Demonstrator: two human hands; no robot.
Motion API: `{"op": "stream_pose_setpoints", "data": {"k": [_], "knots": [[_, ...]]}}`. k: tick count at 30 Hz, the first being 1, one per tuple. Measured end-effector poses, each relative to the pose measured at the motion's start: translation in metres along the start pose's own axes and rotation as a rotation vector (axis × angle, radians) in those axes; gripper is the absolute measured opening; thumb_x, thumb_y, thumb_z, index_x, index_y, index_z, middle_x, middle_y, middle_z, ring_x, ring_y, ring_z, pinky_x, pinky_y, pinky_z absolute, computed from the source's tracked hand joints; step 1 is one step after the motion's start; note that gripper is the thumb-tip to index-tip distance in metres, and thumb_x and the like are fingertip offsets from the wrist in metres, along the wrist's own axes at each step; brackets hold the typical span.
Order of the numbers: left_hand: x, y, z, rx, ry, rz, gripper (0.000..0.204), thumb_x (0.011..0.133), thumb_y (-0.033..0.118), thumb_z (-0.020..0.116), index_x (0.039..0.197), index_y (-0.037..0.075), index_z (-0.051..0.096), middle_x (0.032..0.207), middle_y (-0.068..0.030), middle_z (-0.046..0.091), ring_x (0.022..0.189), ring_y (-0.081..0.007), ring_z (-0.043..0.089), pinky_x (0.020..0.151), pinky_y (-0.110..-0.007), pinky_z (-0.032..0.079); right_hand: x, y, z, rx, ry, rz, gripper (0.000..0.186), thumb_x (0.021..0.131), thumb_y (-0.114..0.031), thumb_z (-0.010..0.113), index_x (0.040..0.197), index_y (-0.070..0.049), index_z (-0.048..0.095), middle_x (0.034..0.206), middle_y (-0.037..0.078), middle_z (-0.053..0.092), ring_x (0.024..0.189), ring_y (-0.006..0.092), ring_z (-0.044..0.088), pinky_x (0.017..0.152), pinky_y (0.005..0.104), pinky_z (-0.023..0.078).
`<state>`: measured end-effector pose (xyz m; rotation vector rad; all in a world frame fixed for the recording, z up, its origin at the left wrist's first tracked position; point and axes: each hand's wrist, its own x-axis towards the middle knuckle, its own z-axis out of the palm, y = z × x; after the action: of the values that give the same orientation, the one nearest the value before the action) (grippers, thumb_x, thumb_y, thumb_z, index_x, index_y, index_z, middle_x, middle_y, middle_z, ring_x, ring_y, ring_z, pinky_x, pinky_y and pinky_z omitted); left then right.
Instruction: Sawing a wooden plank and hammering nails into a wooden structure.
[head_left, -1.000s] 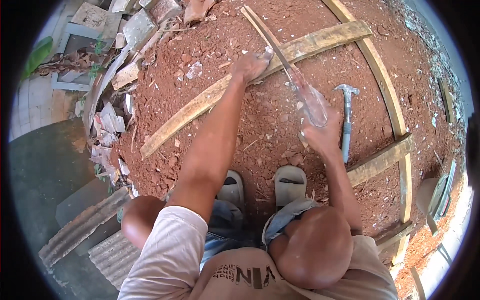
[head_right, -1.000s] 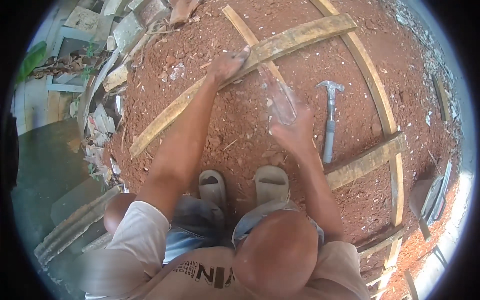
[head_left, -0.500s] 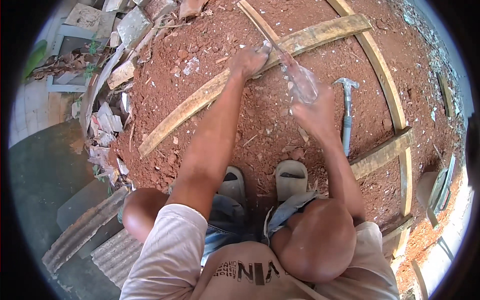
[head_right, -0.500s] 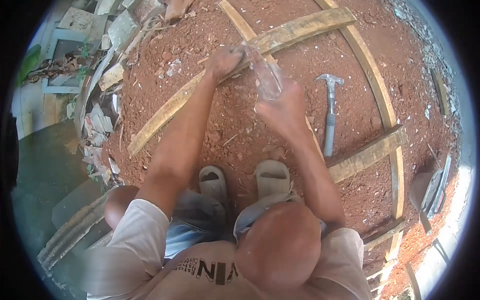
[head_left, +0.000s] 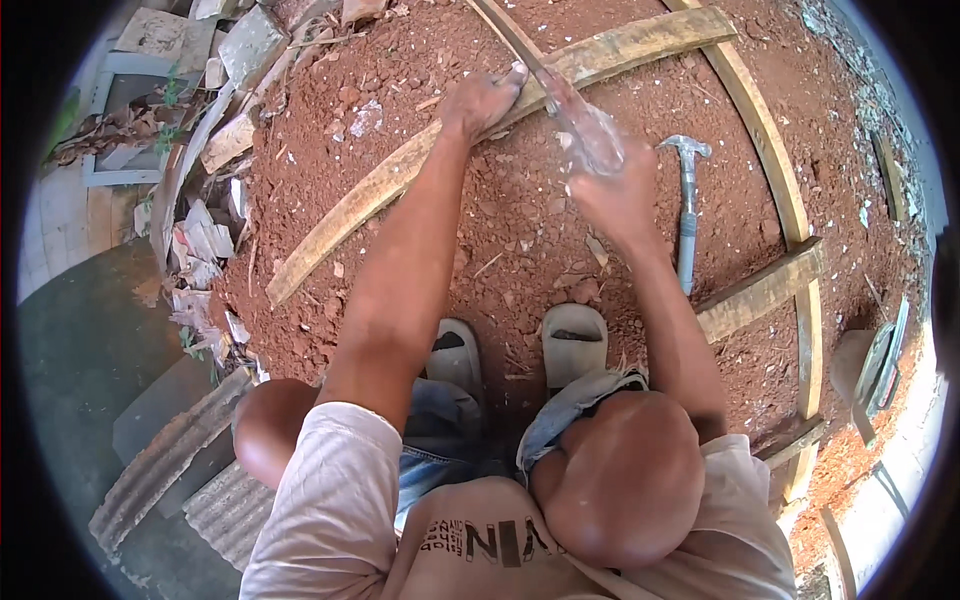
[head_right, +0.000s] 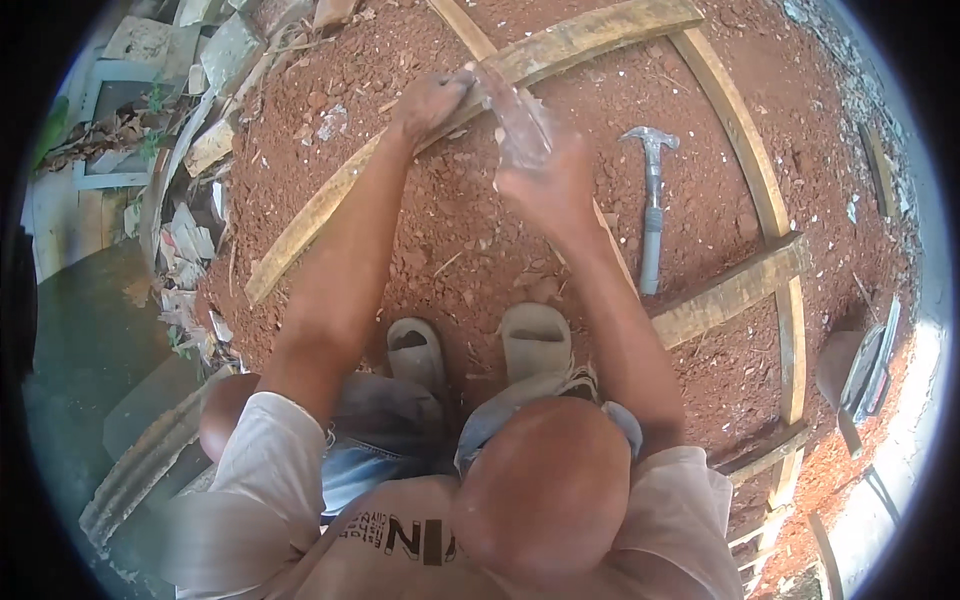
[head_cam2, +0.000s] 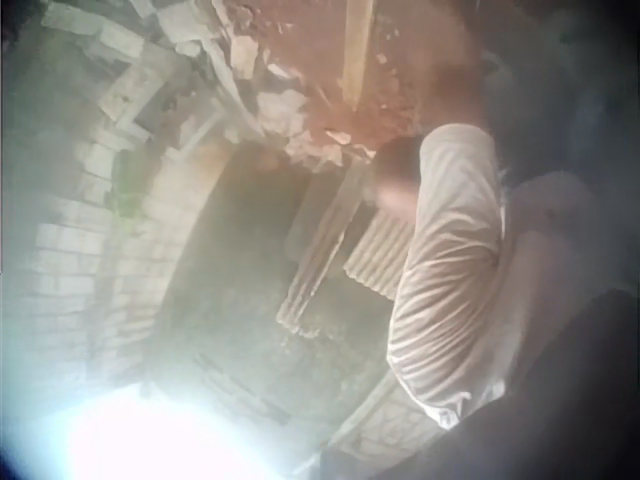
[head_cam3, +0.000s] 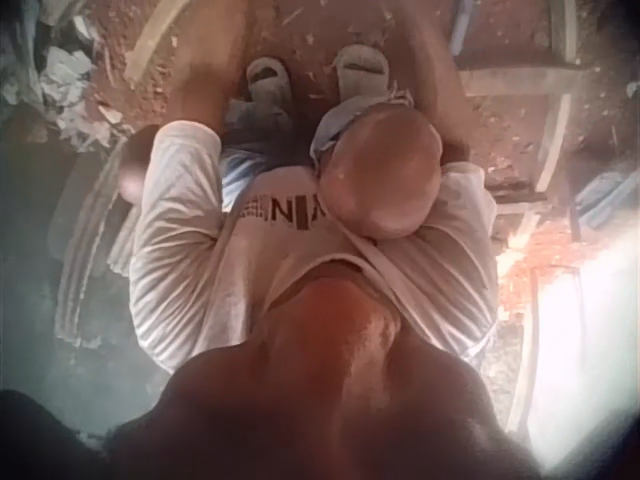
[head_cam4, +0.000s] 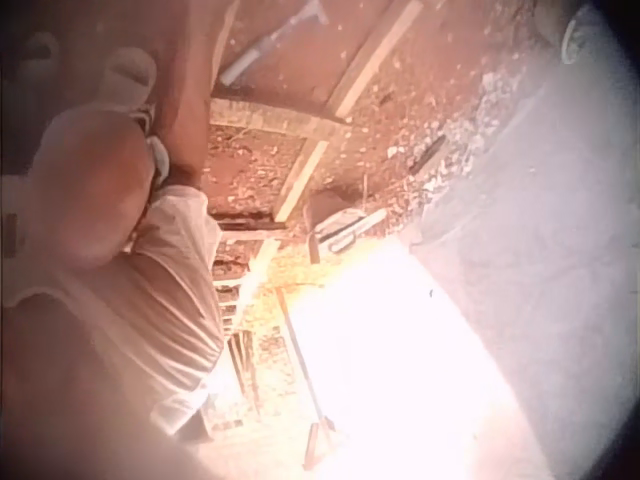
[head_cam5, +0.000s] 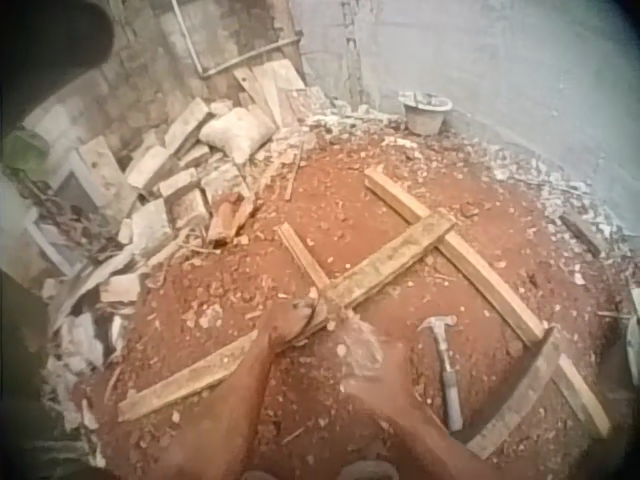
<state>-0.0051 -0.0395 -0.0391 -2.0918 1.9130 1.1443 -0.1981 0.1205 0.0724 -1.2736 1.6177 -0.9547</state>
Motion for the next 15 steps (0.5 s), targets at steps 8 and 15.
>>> {"op": "stream_pose_setpoints", "data": {"k": [8,15], "knots": [[-0.005,0.003,0.015,0.031,0.190,0.010,0.080,0.096,0.073,0.041,0.112,0.004,0.079,0.133,-0.0222,0.071,0.129,-0.0384,0.064,0.109,-0.055,0.046,-0.074,0.064,-0.031,-0.011,0.088,-0.459,0.047,0.090,0.000,0.068,0.136,0.001,0.067,0.108,0.017,0.075,0.090,0.0178,0.071,0.078,0.0314,0.056],[-0.008,0.002,0.003,-0.043,0.062,-0.002,0.077,0.096,0.073,0.044,0.108,0.006,0.081,0.128,-0.0284,0.071,0.123,-0.0422,0.066,0.107,-0.052,0.047,-0.010,0.040,0.004,0.043,0.050,-0.058,0.046,0.089,-0.008,0.073,0.135,0.000,0.068,0.094,0.016,0.077,0.080,0.0165,0.070,0.074,0.0314,0.055]]}}
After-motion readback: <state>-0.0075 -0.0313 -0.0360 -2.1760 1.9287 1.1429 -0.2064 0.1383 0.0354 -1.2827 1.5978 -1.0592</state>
